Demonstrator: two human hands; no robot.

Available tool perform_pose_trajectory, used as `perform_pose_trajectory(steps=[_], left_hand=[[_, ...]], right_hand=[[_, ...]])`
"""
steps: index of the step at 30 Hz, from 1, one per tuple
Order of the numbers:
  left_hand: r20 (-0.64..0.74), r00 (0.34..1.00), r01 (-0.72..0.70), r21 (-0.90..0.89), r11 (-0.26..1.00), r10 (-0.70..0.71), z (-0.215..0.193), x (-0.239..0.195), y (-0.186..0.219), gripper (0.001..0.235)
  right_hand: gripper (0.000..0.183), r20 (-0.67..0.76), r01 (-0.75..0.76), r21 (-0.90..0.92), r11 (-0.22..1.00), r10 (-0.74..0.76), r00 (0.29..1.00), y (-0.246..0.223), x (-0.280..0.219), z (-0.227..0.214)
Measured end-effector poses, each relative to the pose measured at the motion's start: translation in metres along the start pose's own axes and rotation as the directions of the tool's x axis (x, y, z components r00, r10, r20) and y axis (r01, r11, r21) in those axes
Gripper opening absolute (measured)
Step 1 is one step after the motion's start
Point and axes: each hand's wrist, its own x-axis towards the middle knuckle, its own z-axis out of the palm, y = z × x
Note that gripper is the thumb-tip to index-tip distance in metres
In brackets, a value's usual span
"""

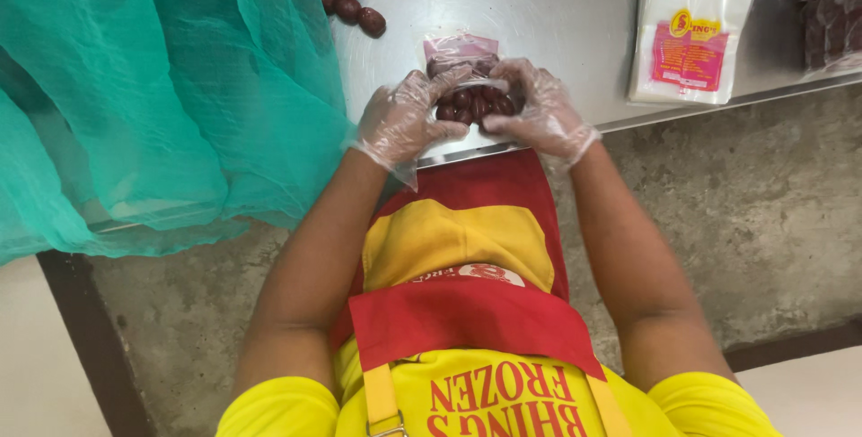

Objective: The person picks up a link of sausages, counts them, and places them into a clear plastic bag on a metal table, then seals the bag with tape.

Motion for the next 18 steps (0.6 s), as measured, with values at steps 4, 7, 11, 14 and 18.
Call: perform_pose_trajectory(steps=[4, 7, 11, 14, 18], left_hand=[[0.159, 0.986, 0.06, -0.022, 0.998, -0.055, -0.008, 0.002, 0.002, 0.085], [0.063, 0.998, -0.031, -0.001, 1.0, 0.031, -0.004, 0.003, -0.003, 0.081], [-0.165, 0.974, -0.138, 0.106, 0.985, 0.155, 0.017, -0.013, -0.006, 0.07], [-0.212, 0.975, -0.064, 0.025, 0.998, 0.068, 0.029, -0.02, -0.003, 0.063], [-0.235, 0.964, -0.126, 0.017, 0.992, 0.127, 0.031, -0.023, -0.003, 0.066]], right_hand=[[0.07, 0.158, 0.474, -0.38, 0.794, -0.449, 0.88, 0.029, -0.005, -0.008], [0.069, 0.125, 0.495, -0.498, 0.712, -0.506, 0.854, 0.034, -0.004, -0.004], [0.058, 0.064, 0.422, -0.661, 0.62, -0.514, 0.855, 0.031, -0.009, 0.007], [0.052, 0.004, 0.383, -0.758, 0.528, -0.584, 0.812, 0.028, -0.01, 0.014], [0.05, -0.096, 0.252, -0.466, 0.848, -0.331, 0.939, 0.026, -0.006, 0.019]])
